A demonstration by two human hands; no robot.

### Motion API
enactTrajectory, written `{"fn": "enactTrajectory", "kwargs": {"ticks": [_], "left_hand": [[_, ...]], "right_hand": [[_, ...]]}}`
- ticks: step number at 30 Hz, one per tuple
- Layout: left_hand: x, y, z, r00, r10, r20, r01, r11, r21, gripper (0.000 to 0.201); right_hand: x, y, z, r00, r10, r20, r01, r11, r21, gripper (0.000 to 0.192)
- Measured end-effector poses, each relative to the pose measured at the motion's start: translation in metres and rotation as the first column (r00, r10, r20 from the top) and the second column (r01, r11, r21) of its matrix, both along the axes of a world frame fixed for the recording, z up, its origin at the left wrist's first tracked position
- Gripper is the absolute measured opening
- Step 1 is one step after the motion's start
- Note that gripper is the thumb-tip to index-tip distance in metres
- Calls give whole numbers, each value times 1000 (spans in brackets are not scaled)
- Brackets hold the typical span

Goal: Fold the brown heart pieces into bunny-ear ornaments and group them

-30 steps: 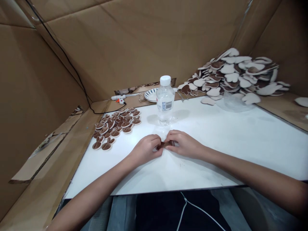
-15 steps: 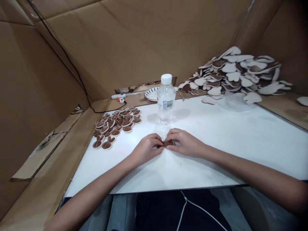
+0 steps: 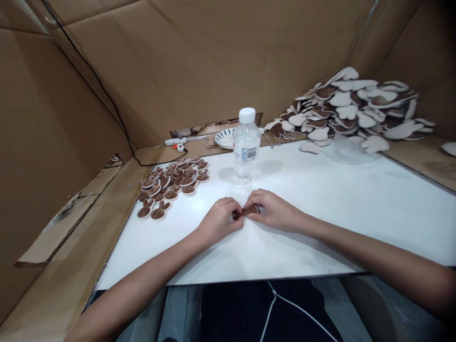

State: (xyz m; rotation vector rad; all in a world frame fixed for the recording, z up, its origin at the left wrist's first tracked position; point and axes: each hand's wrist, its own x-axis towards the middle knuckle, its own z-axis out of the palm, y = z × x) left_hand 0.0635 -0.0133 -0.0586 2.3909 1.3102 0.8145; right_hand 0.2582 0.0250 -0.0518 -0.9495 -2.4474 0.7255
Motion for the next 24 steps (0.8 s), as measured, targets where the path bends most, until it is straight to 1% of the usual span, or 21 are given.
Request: {"fn": "enactTrajectory", "kwargs": {"ticks": [3, 6, 10, 13, 17, 22, 24], "left_hand": [[-5, -1, -1, 1000, -9, 27, 8, 999, 32, 9], [-10, -1, 2, 998, -41, 54, 37, 997, 72, 11], [-13, -3, 6, 992, -98, 82, 83, 982, 170, 9], [-12, -4, 5, 990, -120, 75, 103, 974, 204, 8], [-11, -3, 1, 988, -136, 70, 121, 975, 187, 7], [-11, -1, 0, 991, -125, -49, 132, 976, 175, 2], [-10, -1, 1, 992, -113, -59, 121, 978, 169, 3]], "right_hand": [[1, -2, 0, 1000, 1, -5, -1, 999, 35, 7], [2, -2, 0, 1000, 22, -3, -22, 994, 104, 6], [3, -4, 1, 998, 53, -17, -48, 975, 216, 6], [4, -6, 2, 996, 75, -39, -62, 959, 277, 6], [3, -8, 2, 995, 93, -34, -80, 961, 266, 9], [3, -8, 2, 994, 96, -53, -83, 975, 208, 17], [4, -7, 2, 992, 108, -71, -93, 977, 190, 16]]}}
